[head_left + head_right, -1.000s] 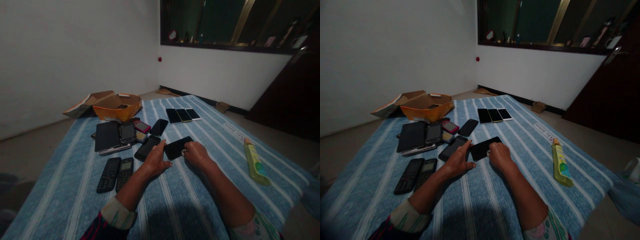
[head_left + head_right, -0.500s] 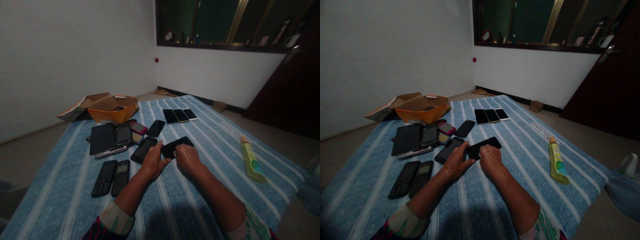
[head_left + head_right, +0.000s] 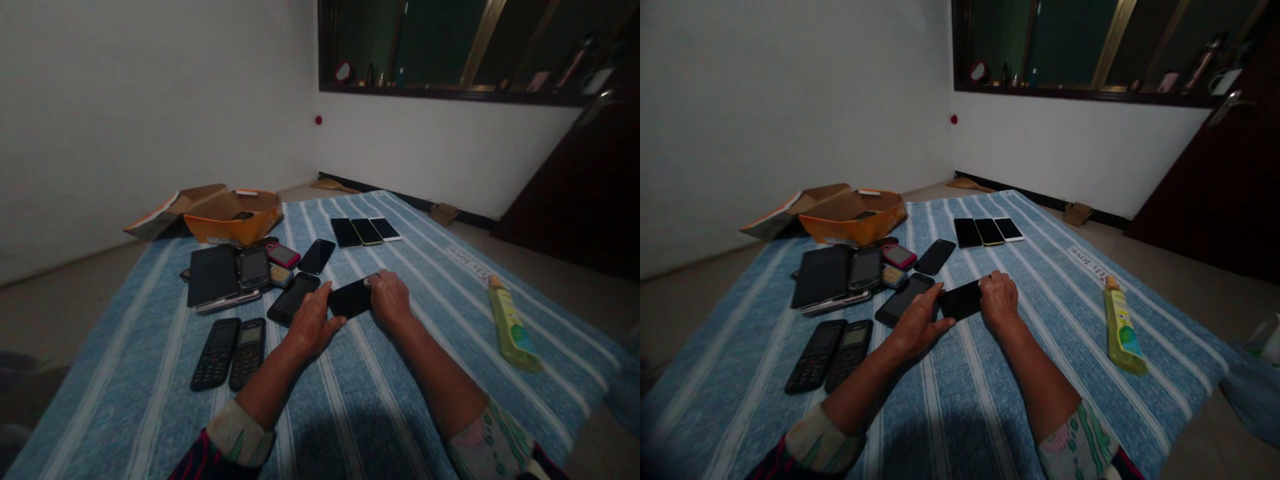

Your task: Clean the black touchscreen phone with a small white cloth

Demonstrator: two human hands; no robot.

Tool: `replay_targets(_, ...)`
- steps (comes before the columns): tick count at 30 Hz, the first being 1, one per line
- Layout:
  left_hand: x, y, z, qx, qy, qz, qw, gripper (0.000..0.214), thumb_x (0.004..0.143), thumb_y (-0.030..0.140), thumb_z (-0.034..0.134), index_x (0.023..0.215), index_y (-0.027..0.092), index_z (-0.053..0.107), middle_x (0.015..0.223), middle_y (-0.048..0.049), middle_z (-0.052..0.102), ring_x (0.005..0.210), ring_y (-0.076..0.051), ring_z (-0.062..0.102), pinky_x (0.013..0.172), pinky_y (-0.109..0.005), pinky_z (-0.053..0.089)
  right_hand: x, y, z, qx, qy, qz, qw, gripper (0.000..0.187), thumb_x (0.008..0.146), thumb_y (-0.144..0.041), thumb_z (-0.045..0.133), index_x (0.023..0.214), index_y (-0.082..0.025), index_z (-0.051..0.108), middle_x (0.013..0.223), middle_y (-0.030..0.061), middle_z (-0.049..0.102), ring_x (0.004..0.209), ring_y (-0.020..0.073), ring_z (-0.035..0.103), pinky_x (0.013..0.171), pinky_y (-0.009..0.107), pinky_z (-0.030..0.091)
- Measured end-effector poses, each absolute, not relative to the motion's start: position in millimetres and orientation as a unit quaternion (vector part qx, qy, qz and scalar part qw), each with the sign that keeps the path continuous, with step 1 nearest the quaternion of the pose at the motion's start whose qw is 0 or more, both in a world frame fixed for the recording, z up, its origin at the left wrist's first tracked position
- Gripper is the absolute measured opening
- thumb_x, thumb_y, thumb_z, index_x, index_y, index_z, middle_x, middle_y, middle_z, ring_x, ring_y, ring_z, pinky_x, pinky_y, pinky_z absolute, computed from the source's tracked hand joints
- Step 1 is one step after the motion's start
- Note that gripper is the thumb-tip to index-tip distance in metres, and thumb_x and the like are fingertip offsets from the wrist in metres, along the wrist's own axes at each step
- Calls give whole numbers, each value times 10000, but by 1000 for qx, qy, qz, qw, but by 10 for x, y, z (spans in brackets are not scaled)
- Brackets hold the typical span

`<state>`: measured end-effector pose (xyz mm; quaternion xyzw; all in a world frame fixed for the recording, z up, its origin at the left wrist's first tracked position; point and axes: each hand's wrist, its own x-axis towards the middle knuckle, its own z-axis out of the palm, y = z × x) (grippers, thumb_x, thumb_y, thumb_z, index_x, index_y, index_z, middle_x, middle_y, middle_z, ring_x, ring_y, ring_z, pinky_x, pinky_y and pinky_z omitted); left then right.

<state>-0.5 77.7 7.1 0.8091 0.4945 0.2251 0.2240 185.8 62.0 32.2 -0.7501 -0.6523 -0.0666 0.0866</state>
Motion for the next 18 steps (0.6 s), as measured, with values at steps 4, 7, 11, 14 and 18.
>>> replay_targets(4, 11, 764, 106, 808, 499, 223, 221, 745, 733, 289, 679, 1400, 145, 382, 1302, -145, 563, 1209, -318, 517, 1014, -450, 425, 1574, 489, 258, -669, -734, -51, 108, 263, 924, -184, 449, 990, -179, 704, 969, 107, 623, 941, 228, 538, 764, 314, 382)
replay_targets(7, 14, 758, 115, 807, 499, 222, 224, 732, 742, 276, 672, 1401, 153, 378, 1306, -138, 567, 1223, -319, 509, 1007, -446, 433, 1487, 443, 254, -609, -783, -39, 117, 222, 908, -222, 512, 1037, -206, 691, 978, 89, 611, 951, 226, 520, 763, 311, 380)
replay_targets(11, 9, 751, 107, 806, 501, 226, 222, 744, 742, 289, 685, 1401, 126, 380, 1308, -160, 559, 1221, -325, 512, 1011, -445, 430, 1713, 579, 265, -676, -729, -34, 106, 262, 930, -189, 455, 1016, -195, 702, 976, 101, 605, 956, 224, 515, 767, 306, 381)
replay_targets(14, 8, 744, 117, 807, 500, 220, 224, 747, 744, 281, 681, 1404, 112, 375, 1306, -166, 559, 1215, -321, 513, 1012, -446, 426, 1916, 710, 263, -752, -648, -42, 110, 322, 930, -143, 410, 1058, -182, 702, 1011, 120, 600, 964, 233, 522, 759, 305, 381)
replay_targets(18, 13, 742, 132, 808, 498, 220, 224, 745, 743, 287, 677, 1403, 125, 371, 1314, -149, 554, 1211, -312, 509, 1012, -443, 423, 1809, 717, 223, -718, -683, -29, 130, 308, 932, -159, 424, 1041, -195, 709, 1000, 104, 604, 966, 228, 511, 773, 299, 380)
